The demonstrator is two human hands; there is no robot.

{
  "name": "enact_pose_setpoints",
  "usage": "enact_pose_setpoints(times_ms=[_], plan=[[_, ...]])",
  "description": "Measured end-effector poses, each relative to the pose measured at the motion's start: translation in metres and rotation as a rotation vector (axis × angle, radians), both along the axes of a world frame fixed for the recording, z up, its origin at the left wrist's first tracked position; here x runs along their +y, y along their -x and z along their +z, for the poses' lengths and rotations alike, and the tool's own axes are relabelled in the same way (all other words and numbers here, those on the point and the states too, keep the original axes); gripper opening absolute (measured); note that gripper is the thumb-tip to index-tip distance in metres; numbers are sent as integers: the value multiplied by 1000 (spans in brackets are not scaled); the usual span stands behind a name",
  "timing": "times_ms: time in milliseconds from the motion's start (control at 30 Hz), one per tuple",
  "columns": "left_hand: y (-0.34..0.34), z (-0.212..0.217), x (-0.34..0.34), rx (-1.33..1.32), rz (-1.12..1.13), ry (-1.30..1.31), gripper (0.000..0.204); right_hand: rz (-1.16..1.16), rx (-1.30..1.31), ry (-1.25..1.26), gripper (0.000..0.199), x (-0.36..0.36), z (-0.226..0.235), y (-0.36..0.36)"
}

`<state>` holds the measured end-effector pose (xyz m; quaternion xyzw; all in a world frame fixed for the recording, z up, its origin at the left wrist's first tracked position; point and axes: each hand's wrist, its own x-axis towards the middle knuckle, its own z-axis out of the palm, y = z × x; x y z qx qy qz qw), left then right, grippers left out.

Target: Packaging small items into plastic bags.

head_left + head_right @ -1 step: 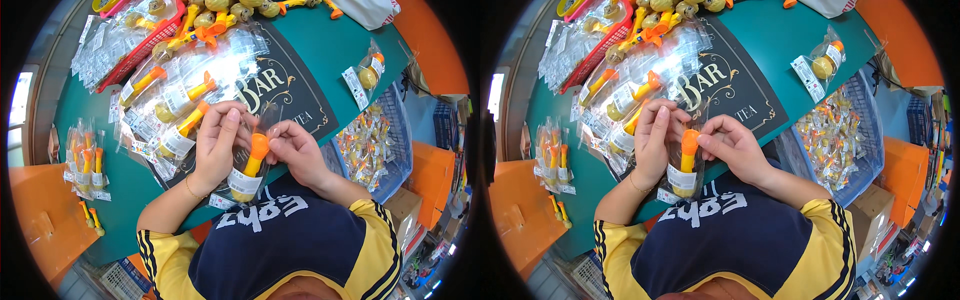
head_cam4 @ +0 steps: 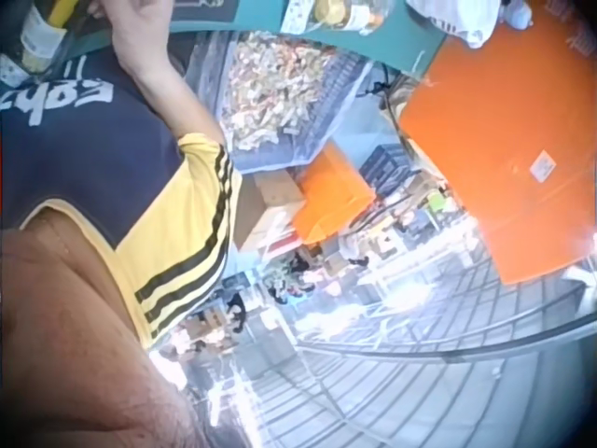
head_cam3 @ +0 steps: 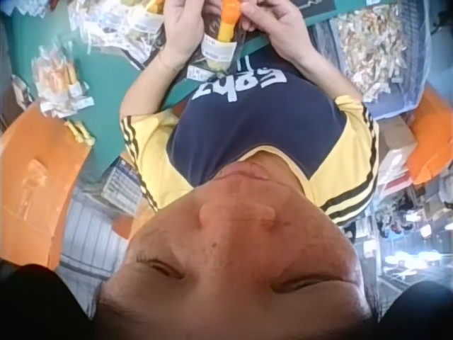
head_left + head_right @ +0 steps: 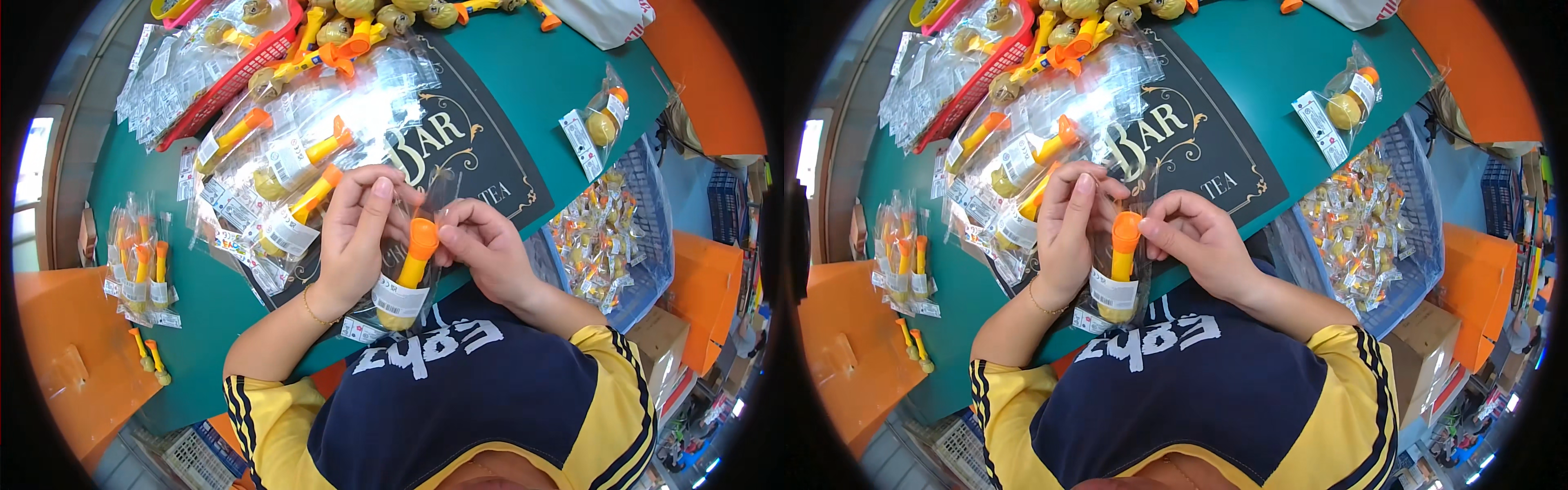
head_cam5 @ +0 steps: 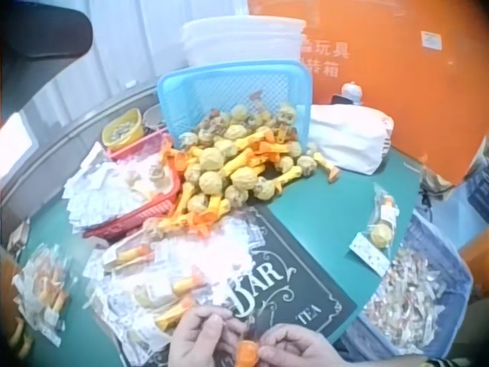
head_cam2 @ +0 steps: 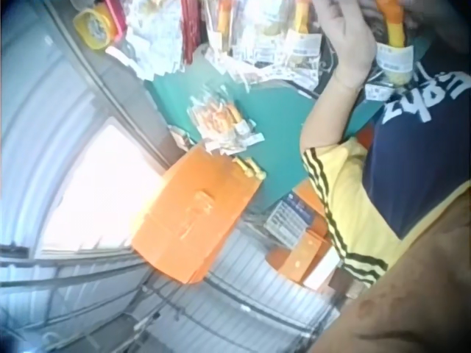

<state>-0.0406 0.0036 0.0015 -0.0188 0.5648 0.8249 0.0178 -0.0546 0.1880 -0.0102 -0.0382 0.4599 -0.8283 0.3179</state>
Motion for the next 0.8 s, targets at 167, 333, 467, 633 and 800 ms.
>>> enact_pose_setpoints(times_ms=[167,333,467,633,800], plan=[[2,8,6,-107,49,-65,23,-83,179,-37,7,-5,-3,-3],[2,3,-3,-232,-157,105,20,-166,395,-67,3,-4,-2,-7],[-1,0,2,-191,-57,18,18,-201,282,-5,4,-3,-9,-9],[1,3,2,-104,-67,136,18,-179,204,81,4,2,-11,-7],[-1,2,12,-47,-34,71,23,-119,60,-23,8,3,1,2]])
